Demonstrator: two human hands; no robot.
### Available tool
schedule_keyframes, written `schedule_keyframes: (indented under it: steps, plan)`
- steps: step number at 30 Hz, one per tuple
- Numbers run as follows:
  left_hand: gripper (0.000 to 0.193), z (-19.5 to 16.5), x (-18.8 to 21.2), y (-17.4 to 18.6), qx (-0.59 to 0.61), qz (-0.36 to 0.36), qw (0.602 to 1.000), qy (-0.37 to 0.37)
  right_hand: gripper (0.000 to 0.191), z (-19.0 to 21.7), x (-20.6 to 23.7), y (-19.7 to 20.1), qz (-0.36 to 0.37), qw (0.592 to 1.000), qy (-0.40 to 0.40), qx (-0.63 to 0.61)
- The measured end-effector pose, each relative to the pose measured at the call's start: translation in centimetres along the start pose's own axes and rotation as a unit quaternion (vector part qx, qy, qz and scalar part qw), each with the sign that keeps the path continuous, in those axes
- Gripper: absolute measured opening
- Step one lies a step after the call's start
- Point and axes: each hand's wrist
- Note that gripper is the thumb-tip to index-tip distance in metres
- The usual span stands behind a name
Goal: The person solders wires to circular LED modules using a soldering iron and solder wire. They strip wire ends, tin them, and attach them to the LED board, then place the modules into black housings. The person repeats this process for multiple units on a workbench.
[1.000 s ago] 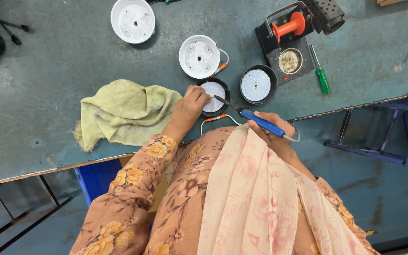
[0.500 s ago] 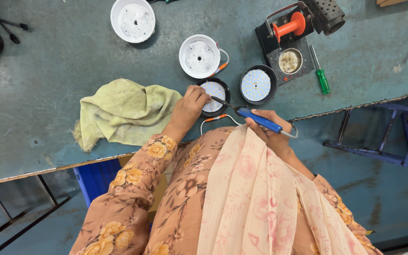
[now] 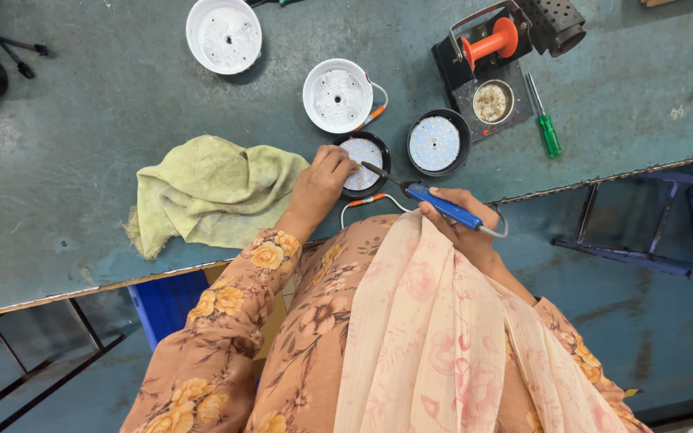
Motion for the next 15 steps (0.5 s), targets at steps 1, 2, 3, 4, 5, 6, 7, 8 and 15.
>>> schedule_keyframes:
  steps: [1, 2, 3, 4, 5, 6, 7, 8, 15]
  plan:
    - [0.011, -0.02, 0.03, 0.01, -0.001, -0.002, 1.0, 0.0, 0.024, -0.04, 0.03, 0.02, 0.001, 1.0, 0.003, 0.0]
    - [0.011, -0.03, 0.05, 0.02, -0.001, -0.004, 1.0, -0.001, 0.024, -0.08, 0.0, 0.04, 0.002, 1.0, 0.007, 0.001]
    - [0.011, -0.05, 0.02, -0.01, -0.002, -0.007, 1.0, -0.002, 0.025, -0.13, -0.04, 0.1, 0.003, 1.0, 0.011, 0.002]
    - [0.011, -0.03, 0.0, 0.01, -0.004, -0.005, 1.0, -0.002, 0.025, -0.14, -0.07, 0.1, 0.003, 1.0, 0.008, 0.007]
    - [0.011, -0.04, 0.01, 0.01, -0.005, -0.004, 1.0, -0.001, 0.025, -0.14, -0.09, 0.11, 0.003, 1.0, 0.004, 0.013]
    - [0.011, -0.05, 0.03, 0.02, -0.005, -0.002, 1.0, 0.0, 0.025, -0.11, -0.1, 0.13, 0.004, 1.0, 0.0, 0.018]
    - [0.011, -0.04, -0.01, -0.01, -0.006, -0.002, 1.0, -0.001, 0.025, -0.12, -0.14, 0.18, 0.008, 1.0, 0.006, 0.012]
    - [0.011, -0.04, 0.01, -0.01, -0.008, -0.001, 1.0, -0.002, 0.025, -0.1, -0.17, 0.23, 0.014, 1.0, 0.012, 0.004]
    - [0.011, 0.02, 0.11, -0.14, -0.009, 0.007, 1.0, 0.002, 0.024, -0.08, -0.38, -0.05, 0.011, 1.0, 0.011, 0.021]
Point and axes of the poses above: each hand's wrist, its own x-axis away from the middle knuckle, its own y-axis out of the back of the hand, z = x × y, and after that the axes turned 7 degrees about z, right-handed
